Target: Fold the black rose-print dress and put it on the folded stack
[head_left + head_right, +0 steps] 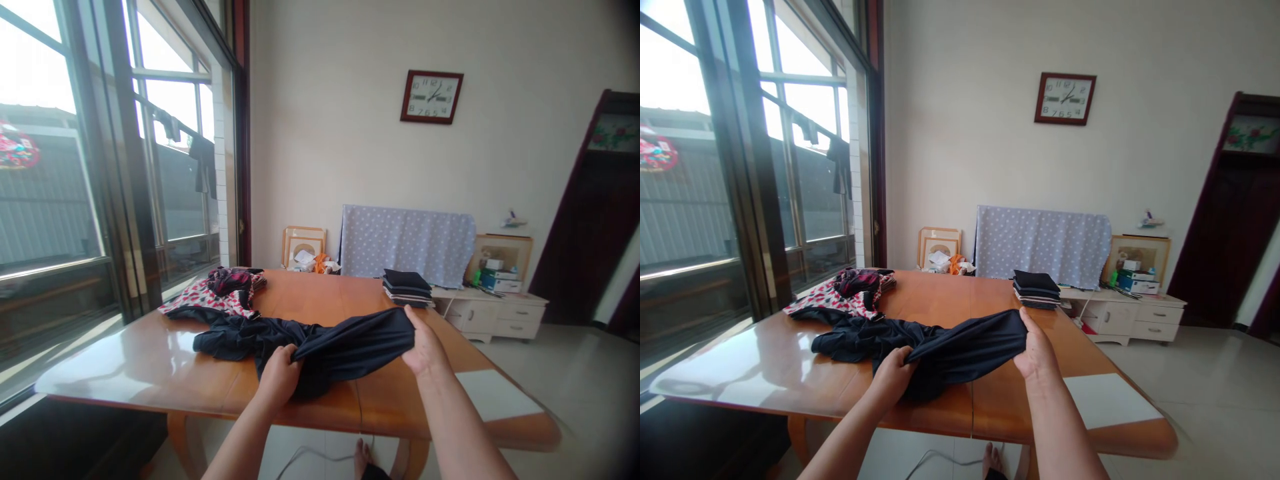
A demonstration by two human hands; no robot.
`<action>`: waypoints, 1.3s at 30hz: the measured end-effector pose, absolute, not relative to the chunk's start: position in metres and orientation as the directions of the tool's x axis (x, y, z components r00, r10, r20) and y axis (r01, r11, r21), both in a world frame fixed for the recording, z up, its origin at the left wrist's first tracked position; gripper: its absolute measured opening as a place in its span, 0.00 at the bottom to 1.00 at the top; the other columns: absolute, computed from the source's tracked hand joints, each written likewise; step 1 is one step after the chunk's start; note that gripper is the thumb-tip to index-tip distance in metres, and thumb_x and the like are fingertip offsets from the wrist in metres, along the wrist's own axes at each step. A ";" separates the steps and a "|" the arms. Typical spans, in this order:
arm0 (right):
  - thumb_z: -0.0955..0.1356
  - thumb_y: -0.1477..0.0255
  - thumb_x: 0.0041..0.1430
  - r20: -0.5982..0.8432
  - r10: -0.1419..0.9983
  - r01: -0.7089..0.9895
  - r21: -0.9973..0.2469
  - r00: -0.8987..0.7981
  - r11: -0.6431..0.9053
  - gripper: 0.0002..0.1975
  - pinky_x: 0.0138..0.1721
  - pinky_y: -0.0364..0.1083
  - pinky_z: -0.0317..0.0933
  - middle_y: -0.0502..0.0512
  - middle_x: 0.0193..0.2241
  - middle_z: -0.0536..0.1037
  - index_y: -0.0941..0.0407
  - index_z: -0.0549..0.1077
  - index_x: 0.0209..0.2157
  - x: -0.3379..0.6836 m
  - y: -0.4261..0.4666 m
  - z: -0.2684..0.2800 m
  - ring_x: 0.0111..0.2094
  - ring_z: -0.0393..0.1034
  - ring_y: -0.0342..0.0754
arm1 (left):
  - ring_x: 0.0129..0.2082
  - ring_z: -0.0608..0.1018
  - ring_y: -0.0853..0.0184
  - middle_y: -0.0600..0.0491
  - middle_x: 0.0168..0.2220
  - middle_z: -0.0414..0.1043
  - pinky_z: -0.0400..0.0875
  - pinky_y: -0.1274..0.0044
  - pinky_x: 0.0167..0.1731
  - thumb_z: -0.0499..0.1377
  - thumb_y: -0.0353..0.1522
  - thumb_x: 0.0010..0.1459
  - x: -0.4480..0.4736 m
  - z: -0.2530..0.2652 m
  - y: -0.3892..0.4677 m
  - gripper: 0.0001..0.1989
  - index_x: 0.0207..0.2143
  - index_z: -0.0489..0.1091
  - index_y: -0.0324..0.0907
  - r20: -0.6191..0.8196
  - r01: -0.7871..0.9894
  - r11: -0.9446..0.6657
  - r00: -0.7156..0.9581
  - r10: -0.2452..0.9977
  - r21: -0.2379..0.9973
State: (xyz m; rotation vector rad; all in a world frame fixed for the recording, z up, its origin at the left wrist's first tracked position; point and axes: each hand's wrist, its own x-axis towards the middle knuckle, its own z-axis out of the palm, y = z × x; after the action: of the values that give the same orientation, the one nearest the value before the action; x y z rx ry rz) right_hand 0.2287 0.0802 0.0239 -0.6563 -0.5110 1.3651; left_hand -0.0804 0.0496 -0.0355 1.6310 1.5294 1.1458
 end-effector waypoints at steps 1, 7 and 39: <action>0.69 0.65 0.61 -0.032 0.983 -0.715 -0.691 0.182 0.110 0.10 0.48 0.54 0.72 0.58 0.34 0.84 0.57 0.79 0.38 0.233 0.081 0.025 0.38 0.80 0.54 | 0.41 0.78 0.58 0.48 0.40 0.79 0.67 0.74 0.38 0.60 0.39 0.57 -0.074 -0.032 0.048 0.11 0.36 0.76 0.42 0.115 0.229 -0.108 -0.017 0.993 0.967; 0.72 0.64 0.56 -0.005 0.939 -0.591 -0.778 0.344 0.213 0.10 0.47 0.54 0.72 0.56 0.33 0.84 0.55 0.80 0.37 0.242 0.093 0.013 0.39 0.79 0.55 | 0.36 0.82 0.57 0.45 0.38 0.81 0.74 0.69 0.40 0.63 0.40 0.55 -0.023 0.007 0.029 0.16 0.42 0.76 0.39 -0.083 -0.553 0.315 0.404 0.911 0.771; 0.70 0.62 0.55 -0.047 0.998 -0.571 -0.819 -0.037 -0.060 0.14 0.44 0.53 0.70 0.59 0.34 0.83 0.58 0.79 0.36 0.164 0.064 0.003 0.38 0.77 0.56 | 0.29 0.78 0.67 0.54 0.30 0.77 0.71 0.77 0.32 0.67 0.30 0.47 -0.113 -0.023 0.062 0.12 0.36 0.73 0.41 -0.081 -0.442 -0.070 -0.314 0.946 0.894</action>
State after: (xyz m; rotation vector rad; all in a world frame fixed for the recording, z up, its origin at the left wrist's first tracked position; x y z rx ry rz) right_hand 0.1636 0.0645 0.0034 -0.7752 -0.7360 1.4931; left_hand -0.1131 0.0616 -0.0228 0.6755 1.0775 1.6236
